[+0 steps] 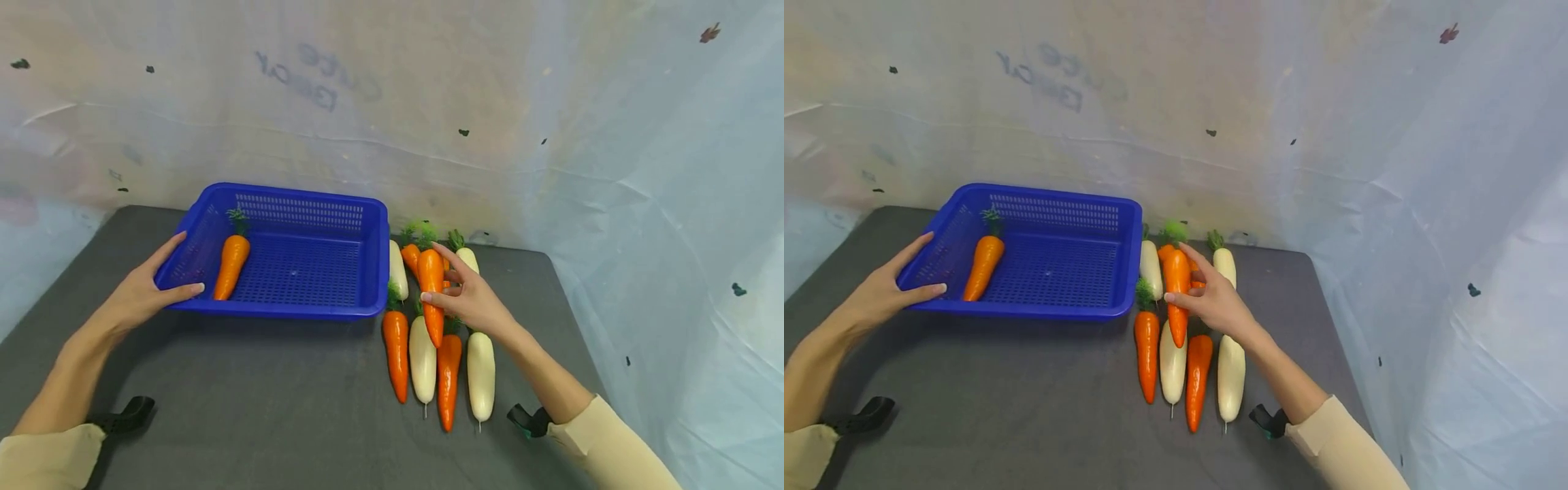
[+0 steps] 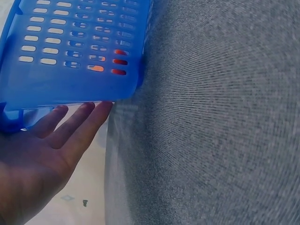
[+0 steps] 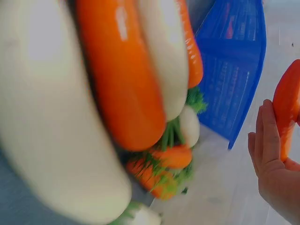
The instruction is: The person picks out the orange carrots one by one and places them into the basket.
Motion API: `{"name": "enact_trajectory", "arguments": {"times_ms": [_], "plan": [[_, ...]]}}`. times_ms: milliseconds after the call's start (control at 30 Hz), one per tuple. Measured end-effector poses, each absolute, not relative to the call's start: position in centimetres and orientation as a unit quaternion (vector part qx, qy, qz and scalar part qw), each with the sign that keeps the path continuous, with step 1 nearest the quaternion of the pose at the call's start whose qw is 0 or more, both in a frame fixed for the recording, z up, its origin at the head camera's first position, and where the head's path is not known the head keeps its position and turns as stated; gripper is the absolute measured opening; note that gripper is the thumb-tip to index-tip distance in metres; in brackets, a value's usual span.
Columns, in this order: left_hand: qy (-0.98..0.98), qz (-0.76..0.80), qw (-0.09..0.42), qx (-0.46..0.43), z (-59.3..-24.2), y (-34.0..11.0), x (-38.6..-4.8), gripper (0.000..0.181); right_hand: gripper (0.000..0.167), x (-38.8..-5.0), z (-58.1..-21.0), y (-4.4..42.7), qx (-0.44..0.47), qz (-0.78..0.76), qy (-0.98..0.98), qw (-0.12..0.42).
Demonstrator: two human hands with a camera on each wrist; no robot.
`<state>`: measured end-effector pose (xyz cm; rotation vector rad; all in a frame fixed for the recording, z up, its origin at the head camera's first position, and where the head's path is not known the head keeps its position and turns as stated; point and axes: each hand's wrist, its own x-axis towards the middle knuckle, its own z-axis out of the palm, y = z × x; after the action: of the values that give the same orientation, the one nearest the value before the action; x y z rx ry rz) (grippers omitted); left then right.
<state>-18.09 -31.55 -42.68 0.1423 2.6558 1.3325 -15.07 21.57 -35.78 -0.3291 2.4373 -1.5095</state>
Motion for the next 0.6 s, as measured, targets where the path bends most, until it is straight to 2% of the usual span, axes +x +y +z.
{"name": "enact_trajectory", "arguments": {"times_ms": [600], "plan": [[0.892,0.433,0.11,0.065,-41.6,-31.7,-18.0,0.109,0.081,-19.1,-35.6,13.5,-0.168,-0.527,0.82,0.145]]}}
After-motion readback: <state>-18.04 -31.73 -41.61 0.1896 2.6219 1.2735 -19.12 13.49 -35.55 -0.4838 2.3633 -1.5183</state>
